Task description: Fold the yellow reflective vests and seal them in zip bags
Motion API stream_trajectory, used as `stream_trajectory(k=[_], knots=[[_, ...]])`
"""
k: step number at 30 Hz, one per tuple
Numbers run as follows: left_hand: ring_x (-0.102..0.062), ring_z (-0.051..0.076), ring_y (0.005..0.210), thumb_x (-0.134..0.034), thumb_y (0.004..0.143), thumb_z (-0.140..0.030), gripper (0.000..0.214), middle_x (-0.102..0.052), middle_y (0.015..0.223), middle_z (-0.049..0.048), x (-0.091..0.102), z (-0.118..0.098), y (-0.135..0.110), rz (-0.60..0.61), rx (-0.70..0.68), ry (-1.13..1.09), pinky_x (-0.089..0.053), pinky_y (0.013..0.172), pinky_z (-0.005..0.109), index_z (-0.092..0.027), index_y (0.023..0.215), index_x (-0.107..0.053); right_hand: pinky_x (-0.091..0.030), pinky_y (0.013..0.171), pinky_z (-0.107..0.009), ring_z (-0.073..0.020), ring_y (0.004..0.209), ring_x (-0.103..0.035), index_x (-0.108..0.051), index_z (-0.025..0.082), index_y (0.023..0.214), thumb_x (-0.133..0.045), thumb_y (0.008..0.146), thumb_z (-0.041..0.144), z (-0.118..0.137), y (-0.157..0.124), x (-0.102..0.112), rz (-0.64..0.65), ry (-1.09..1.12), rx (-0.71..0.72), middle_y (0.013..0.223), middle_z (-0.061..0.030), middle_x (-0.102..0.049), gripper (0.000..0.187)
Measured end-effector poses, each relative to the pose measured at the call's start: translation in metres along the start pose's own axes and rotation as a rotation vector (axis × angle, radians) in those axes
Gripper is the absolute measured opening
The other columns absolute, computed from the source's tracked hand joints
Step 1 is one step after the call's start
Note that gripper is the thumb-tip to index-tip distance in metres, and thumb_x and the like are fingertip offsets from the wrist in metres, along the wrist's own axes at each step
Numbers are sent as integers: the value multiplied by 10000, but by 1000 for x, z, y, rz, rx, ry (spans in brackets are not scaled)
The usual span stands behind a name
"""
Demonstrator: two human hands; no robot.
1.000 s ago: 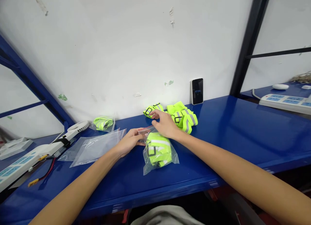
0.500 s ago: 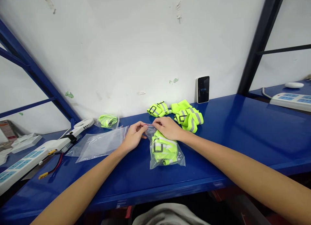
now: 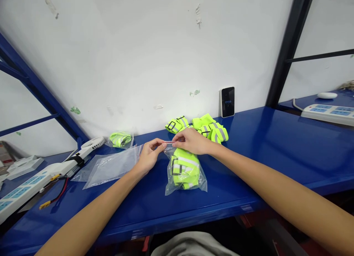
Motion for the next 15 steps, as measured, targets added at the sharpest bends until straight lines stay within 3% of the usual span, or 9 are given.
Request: stream_trajectory(k=[9,15], knots=[[-461,81,600,-576,878,-353,200,-543,744,-34,-6,-11,-9,15,-15,98,-349,555,198,-167,809,-560,-421,596,-261,-136,644,-607,-736,160,843,-596,866,261,4,-1,0,-55,3,25,772,-37,-731,174],[-565,124,715,-623,844,-350,195,-651,844,16,-6,-6,-9,-3,-2,103,-435,648,221,-156,855,-644,-437,613,-267,-149,651,-630,-745,162,847,-612,851,260,0,-2,-4,-82,21,-8,765,-41,-739,165]])
Point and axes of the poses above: each hand's wrist, its own y-axis towards the middle knuckle, its own x-axis out of the back of the hand, z = x × y, the point moved 7 cm from there along y, towards the middle knuckle
